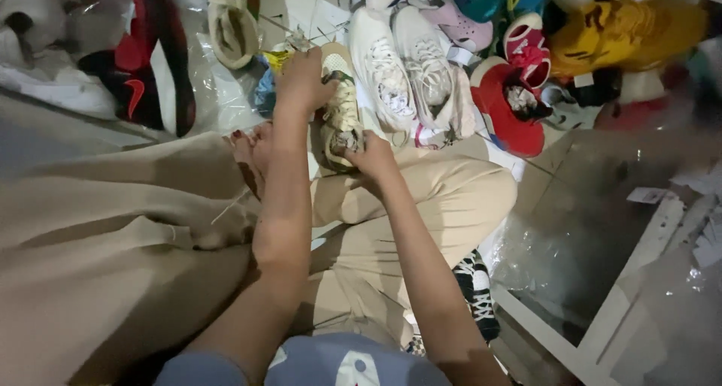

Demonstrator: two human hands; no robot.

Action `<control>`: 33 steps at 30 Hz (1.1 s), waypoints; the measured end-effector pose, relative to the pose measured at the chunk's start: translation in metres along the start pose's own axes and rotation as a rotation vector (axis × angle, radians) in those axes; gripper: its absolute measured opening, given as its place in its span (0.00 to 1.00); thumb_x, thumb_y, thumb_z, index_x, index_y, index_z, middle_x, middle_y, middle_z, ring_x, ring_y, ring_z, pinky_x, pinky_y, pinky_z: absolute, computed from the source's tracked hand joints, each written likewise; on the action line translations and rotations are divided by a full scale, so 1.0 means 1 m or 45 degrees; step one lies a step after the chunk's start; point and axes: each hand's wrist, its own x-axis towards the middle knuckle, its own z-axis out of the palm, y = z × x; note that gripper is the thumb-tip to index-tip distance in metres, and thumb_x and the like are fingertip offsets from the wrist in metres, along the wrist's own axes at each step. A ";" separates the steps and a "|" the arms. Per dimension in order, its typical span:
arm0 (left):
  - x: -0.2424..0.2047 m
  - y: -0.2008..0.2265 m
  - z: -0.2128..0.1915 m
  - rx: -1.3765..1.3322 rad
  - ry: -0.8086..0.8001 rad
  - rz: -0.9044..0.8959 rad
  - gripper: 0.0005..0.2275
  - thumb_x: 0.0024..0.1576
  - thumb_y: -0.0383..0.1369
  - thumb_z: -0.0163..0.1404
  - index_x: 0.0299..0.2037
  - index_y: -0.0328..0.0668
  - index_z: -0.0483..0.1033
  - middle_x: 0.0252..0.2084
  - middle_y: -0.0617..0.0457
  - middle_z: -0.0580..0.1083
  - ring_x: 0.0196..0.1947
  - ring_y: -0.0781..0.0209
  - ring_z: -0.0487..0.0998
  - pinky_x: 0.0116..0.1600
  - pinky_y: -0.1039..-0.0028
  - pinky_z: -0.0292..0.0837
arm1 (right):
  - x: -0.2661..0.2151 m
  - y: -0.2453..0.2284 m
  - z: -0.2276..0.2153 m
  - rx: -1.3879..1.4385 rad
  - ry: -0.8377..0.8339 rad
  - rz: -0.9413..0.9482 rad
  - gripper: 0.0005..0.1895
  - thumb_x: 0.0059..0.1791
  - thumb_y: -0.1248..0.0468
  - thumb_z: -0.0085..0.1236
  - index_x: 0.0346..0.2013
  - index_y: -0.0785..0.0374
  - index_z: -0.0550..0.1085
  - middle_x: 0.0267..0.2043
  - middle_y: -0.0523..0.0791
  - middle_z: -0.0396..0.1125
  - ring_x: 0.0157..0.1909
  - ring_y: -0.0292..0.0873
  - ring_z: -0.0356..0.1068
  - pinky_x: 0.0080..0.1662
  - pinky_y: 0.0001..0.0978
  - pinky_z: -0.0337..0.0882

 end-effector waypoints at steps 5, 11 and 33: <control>0.014 -0.012 0.018 -0.021 0.203 0.112 0.24 0.64 0.46 0.49 0.64 0.39 0.62 0.62 0.37 0.63 0.58 0.32 0.65 0.52 0.41 0.63 | -0.011 -0.007 -0.013 0.069 -0.159 0.038 0.29 0.46 0.44 0.58 0.53 0.60 0.70 0.53 0.50 0.72 0.54 0.51 0.72 0.50 0.40 0.71; -0.007 0.006 -0.004 -0.234 0.328 0.132 0.27 0.49 0.11 0.47 0.61 0.37 0.65 0.57 0.37 0.68 0.51 0.36 0.74 0.45 0.50 0.74 | -0.033 0.003 -0.022 0.556 -0.197 -0.064 0.26 0.50 0.57 0.56 0.61 0.63 0.69 0.56 0.50 0.73 0.54 0.46 0.73 0.51 0.36 0.75; 0.030 -0.074 0.011 0.138 -0.011 -0.403 0.22 0.50 0.25 0.57 0.58 0.34 0.76 0.65 0.32 0.66 0.70 0.26 0.52 0.63 0.28 0.43 | 0.030 0.133 -0.102 0.247 1.251 -0.283 0.18 0.44 0.70 0.64 0.49 0.62 0.77 0.47 0.55 0.63 0.49 0.60 0.74 0.49 0.37 0.79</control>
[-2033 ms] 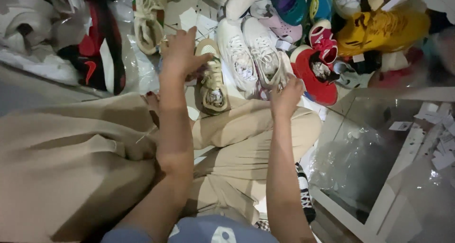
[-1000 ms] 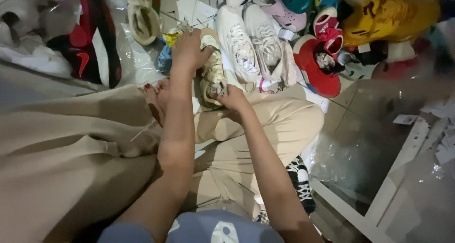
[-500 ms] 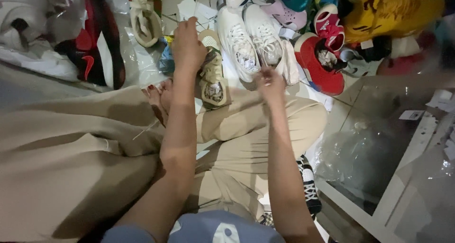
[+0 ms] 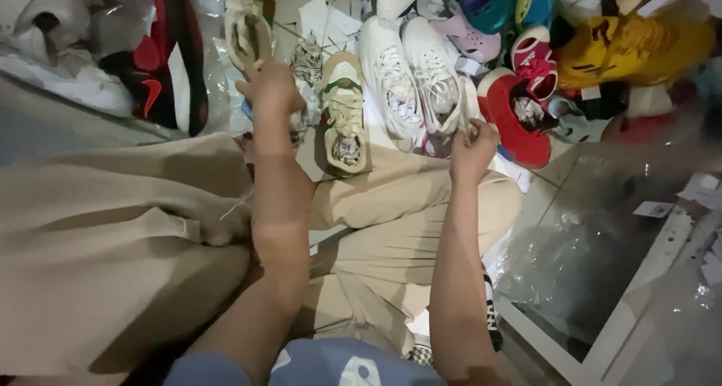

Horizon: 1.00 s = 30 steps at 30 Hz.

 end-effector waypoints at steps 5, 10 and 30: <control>-0.066 0.034 -0.045 -0.111 0.055 0.101 0.28 0.56 0.45 0.59 0.62 0.33 0.73 0.66 0.35 0.69 0.70 0.33 0.60 0.68 0.38 0.48 | -0.004 -0.002 0.000 -0.047 -0.007 -0.023 0.18 0.44 0.69 0.64 0.48 0.60 0.78 0.48 0.55 0.63 0.51 0.60 0.72 0.53 0.39 0.76; 0.012 0.055 0.003 -0.324 0.368 0.039 0.29 0.62 0.33 0.53 0.71 0.30 0.55 0.63 0.28 0.66 0.65 0.32 0.68 0.61 0.46 0.73 | 0.000 -0.001 0.003 -0.101 -0.005 -0.157 0.17 0.44 0.68 0.64 0.48 0.64 0.77 0.49 0.59 0.65 0.62 0.64 0.62 0.64 0.50 0.62; -0.044 0.051 -0.001 -0.499 0.791 0.055 0.12 0.54 0.24 0.61 0.48 0.36 0.79 0.45 0.41 0.75 0.51 0.42 0.76 0.56 0.48 0.66 | -0.019 -0.037 -0.012 0.100 -0.060 0.044 0.15 0.47 0.69 0.60 0.49 0.59 0.78 0.50 0.52 0.68 0.54 0.57 0.73 0.53 0.49 0.75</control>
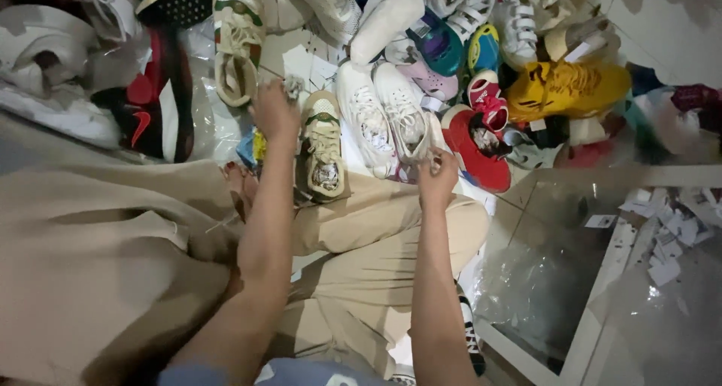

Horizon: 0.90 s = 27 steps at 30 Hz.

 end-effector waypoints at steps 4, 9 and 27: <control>-0.030 0.063 -0.050 -0.304 -0.182 0.132 0.16 0.52 0.20 0.58 0.50 0.39 0.77 0.46 0.40 0.76 0.52 0.39 0.78 0.56 0.49 0.69 | -0.004 -0.012 0.002 0.267 0.063 -0.033 0.16 0.49 0.67 0.60 0.51 0.56 0.77 0.51 0.50 0.68 0.54 0.53 0.73 0.54 0.45 0.73; -0.064 0.094 0.029 -0.942 -0.615 0.869 0.13 0.53 0.25 0.54 0.47 0.49 0.78 0.39 0.39 0.74 0.46 0.32 0.77 0.52 0.51 0.75 | -0.035 -0.093 -0.018 1.243 -0.395 0.403 0.32 0.57 0.40 0.39 0.74 0.45 0.57 0.49 0.45 0.62 0.44 0.44 0.75 0.40 0.35 0.82; -0.118 0.086 0.067 -0.129 -0.924 1.018 0.28 0.48 0.23 0.57 0.62 0.38 0.72 0.65 0.35 0.67 0.60 0.29 0.69 0.58 0.45 0.70 | 0.018 0.033 -0.036 1.181 0.282 0.667 0.13 0.52 0.66 0.57 0.51 0.67 0.75 0.40 0.54 0.75 0.40 0.54 0.80 0.39 0.52 0.82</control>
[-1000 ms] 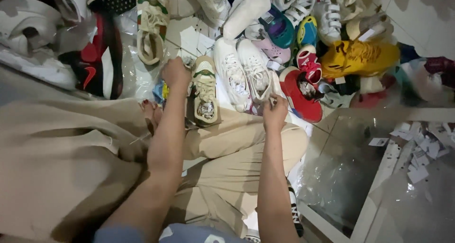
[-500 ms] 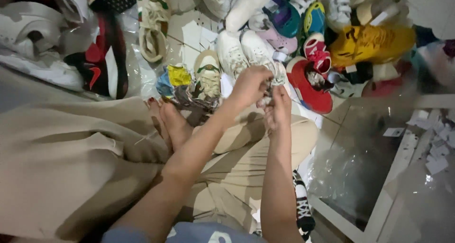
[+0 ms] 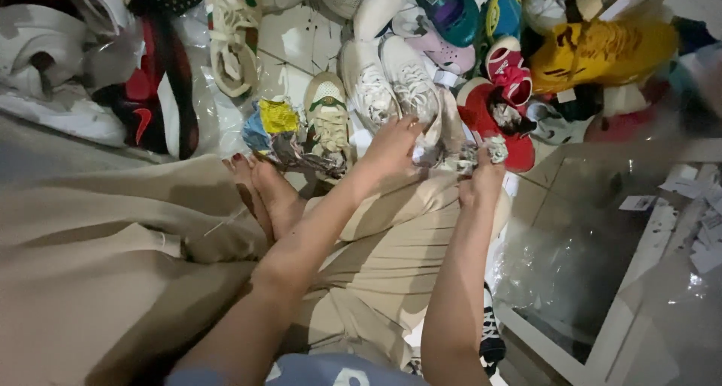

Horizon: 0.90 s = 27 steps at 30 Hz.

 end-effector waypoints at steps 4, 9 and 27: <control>0.000 0.011 0.019 -0.055 -0.135 -0.036 0.37 0.48 0.17 0.55 0.72 0.28 0.56 0.73 0.28 0.56 0.65 0.26 0.67 0.61 0.40 0.70 | 0.016 0.008 -0.014 -0.048 0.011 -0.052 0.34 0.55 0.74 0.51 0.68 0.35 0.56 0.38 0.52 0.70 0.23 0.46 0.69 0.19 0.26 0.65; 0.008 0.020 0.036 0.009 -0.116 -0.137 0.30 0.58 0.20 0.47 0.71 0.23 0.51 0.66 0.27 0.63 0.55 0.34 0.76 0.52 0.45 0.78 | 0.016 0.025 -0.023 0.078 -0.202 -0.056 0.26 0.49 0.69 0.58 0.58 0.44 0.65 0.50 0.44 0.67 0.50 0.43 0.71 0.46 0.35 0.75; 0.022 -0.081 0.168 0.802 0.598 0.152 0.03 0.56 0.34 0.47 0.33 0.48 0.72 0.23 0.59 0.71 0.18 0.58 0.75 0.26 0.63 0.64 | -0.026 0.034 0.059 -1.227 -0.646 -0.699 0.21 0.43 0.69 0.59 0.50 0.54 0.73 0.42 0.52 0.72 0.49 0.59 0.73 0.51 0.53 0.70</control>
